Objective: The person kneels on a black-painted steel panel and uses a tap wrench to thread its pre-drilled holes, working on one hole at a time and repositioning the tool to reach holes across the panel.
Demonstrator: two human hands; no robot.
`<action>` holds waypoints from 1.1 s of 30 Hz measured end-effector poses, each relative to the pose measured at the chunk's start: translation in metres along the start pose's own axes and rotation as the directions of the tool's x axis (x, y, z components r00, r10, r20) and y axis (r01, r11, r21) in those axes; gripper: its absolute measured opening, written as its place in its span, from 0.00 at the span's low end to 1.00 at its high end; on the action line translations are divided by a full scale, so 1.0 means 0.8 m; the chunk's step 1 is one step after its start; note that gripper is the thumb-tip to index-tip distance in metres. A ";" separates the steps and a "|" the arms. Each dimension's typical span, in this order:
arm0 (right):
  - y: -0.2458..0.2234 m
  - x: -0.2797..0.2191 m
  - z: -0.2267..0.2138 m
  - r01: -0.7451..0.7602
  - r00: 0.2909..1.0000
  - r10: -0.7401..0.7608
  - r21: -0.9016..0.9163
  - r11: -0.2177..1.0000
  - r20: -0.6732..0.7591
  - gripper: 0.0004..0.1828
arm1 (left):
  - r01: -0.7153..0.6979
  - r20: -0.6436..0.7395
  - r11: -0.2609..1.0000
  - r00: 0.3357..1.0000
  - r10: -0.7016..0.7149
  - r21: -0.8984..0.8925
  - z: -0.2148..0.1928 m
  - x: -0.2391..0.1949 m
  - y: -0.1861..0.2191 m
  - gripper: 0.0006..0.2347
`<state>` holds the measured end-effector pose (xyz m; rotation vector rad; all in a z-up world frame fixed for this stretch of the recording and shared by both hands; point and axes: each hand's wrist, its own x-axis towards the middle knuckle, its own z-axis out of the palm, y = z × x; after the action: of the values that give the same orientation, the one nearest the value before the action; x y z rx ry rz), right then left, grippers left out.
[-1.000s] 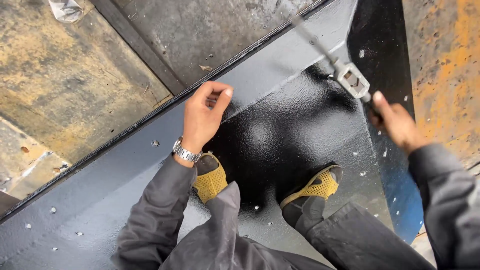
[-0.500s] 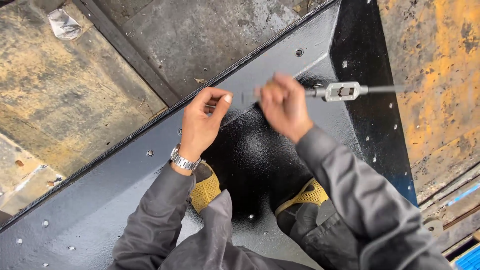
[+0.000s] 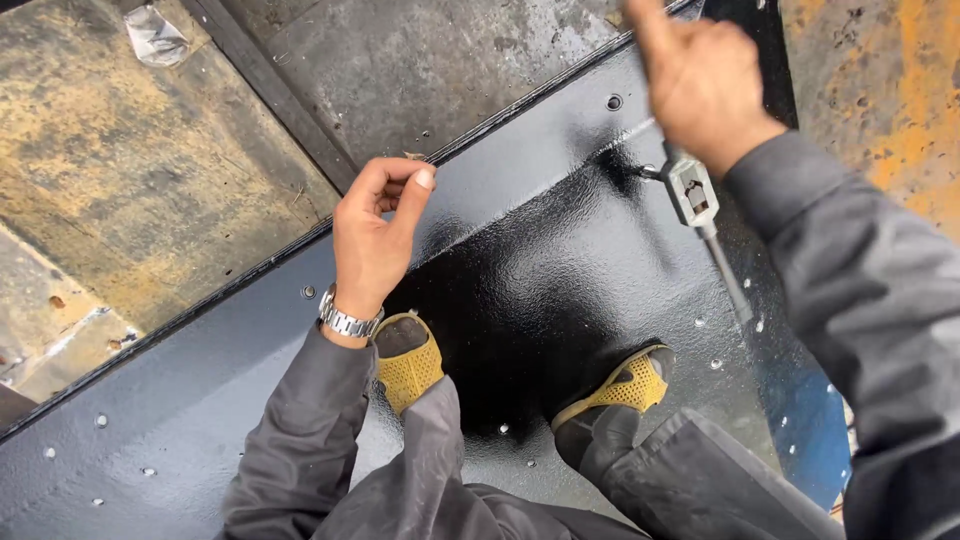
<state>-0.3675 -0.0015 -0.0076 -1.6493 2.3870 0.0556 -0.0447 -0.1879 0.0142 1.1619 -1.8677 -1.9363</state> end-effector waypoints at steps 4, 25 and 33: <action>-0.104 -0.084 -0.055 -0.025 0.825 -0.203 0.393 0.919 0.527 0.38 | -0.004 -0.014 1.000 1.000 0.004 -0.011 -0.003 -0.003 -0.027 0.07; 0.020 -0.148 -0.027 -0.466 0.544 0.295 -0.009 0.885 0.786 0.22 | -0.040 0.071 0.997 0.997 0.036 0.067 0.022 -0.011 -0.031 0.07; -0.069 -0.131 -0.021 -0.377 0.702 -0.053 0.434 0.818 0.710 0.30 | 0.005 0.075 0.996 0.997 -0.012 0.089 0.019 -0.023 -0.022 0.07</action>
<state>-0.2840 0.0715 0.0371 -0.8864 1.7105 0.0110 -0.0360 -0.1613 0.0035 1.1374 -2.0099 -1.9455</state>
